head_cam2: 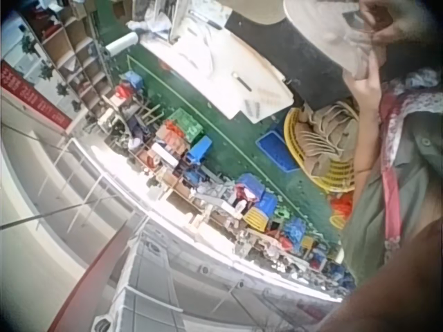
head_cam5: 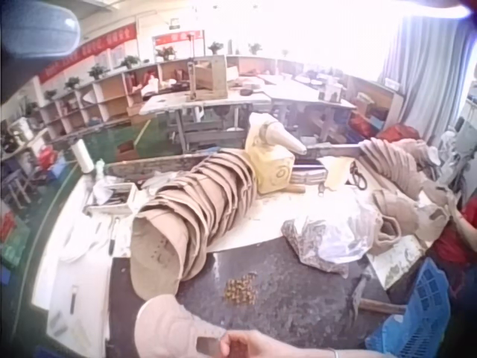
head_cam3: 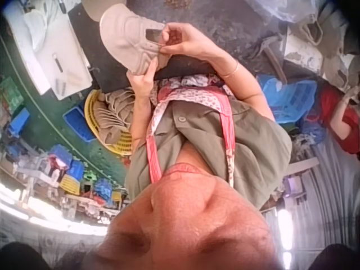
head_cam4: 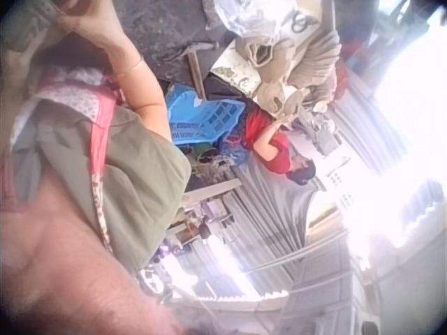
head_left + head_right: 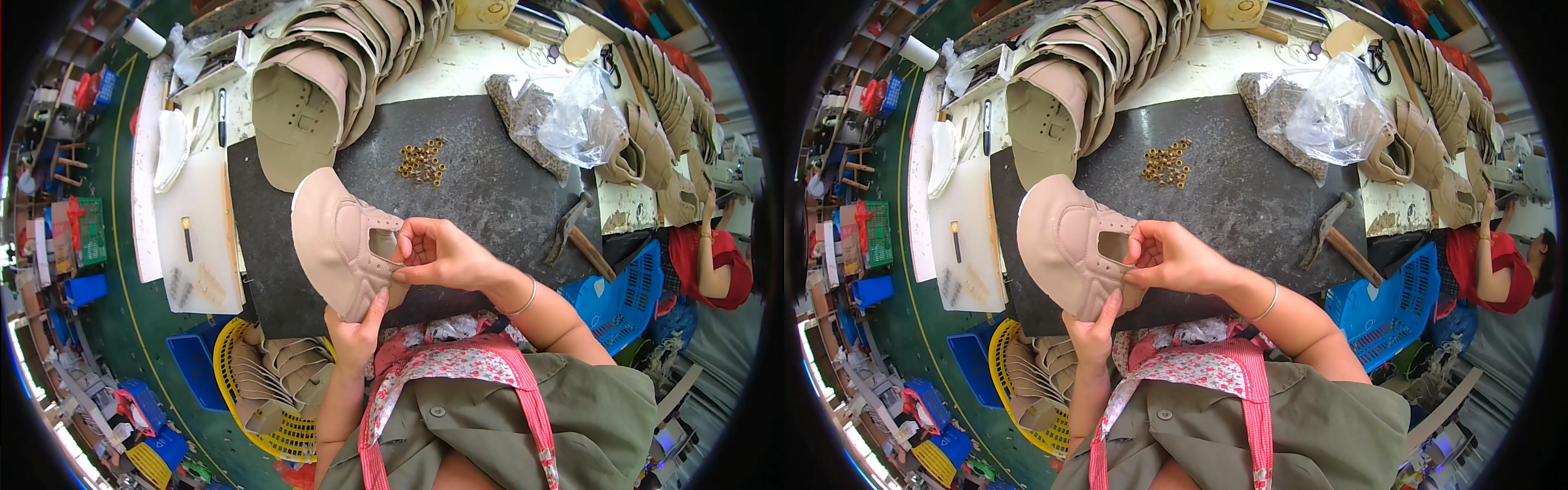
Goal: The person assembles shoe uppers by picking up metal eyelets from the workbench and inserting them into the holes of the shoe uppers by hand.
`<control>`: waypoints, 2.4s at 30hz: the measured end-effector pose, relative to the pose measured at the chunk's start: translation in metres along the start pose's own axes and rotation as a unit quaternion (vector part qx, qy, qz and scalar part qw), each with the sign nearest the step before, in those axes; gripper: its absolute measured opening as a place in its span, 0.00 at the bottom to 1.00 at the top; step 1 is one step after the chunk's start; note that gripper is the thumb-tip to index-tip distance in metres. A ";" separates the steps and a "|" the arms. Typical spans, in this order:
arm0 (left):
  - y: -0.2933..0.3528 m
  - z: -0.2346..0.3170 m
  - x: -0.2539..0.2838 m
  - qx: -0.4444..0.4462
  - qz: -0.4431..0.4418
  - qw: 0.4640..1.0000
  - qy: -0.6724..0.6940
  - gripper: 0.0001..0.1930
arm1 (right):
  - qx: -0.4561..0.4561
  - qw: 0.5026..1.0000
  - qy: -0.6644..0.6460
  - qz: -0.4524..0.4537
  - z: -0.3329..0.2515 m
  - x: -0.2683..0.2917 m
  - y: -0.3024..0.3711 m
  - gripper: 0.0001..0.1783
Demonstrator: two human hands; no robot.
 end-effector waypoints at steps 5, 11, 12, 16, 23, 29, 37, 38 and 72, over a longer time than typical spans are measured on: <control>0.002 -0.007 0.002 0.021 -0.019 0.999 -0.019 0.10 | -0.010 0.999 0.004 -0.032 0.003 -0.001 0.001 0.16; 0.001 -0.002 -0.001 0.002 0.013 1.000 -0.007 0.09 | 0.051 0.994 0.091 0.043 -0.001 0.001 0.001 0.13; 0.002 -0.002 0.000 0.011 0.012 1.000 -0.005 0.09 | 0.031 0.999 0.013 0.001 0.000 0.005 -0.005 0.12; 0.001 -0.002 0.003 0.012 0.026 0.999 0.022 0.10 | 0.002 0.934 0.289 0.209 -0.003 0.068 -0.017 0.11; 0.000 -0.002 0.005 0.019 0.022 0.999 0.037 0.11 | 0.020 0.780 0.539 0.317 -0.006 0.085 -0.020 0.10; 0.000 -0.002 0.006 0.025 0.021 0.999 0.032 0.13 | 0.145 0.975 0.154 0.075 -0.031 0.018 -0.005 0.07; 0.000 0.001 0.003 0.009 0.005 1.000 0.014 0.13 | 0.037 0.999 0.004 0.015 -0.011 -0.008 -0.005 0.06; 0.000 0.001 0.002 0.009 0.005 1.000 0.015 0.13 | 0.035 0.998 -0.045 0.025 -0.005 -0.009 -0.006 0.07; -0.001 0.004 -0.002 0.010 0.026 1.000 -0.005 0.09 | 0.055 0.994 0.083 0.043 -0.005 0.001 0.006 0.07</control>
Point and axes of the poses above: each hand's wrist, its own y-axis away from the middle knuckle, its own x-axis out of the back of the hand, z = x × y, the point moved 7 cm from there along -y, towards the middle knuckle, and after that the axes turned 11 degrees about y, right-handed, at the moved point
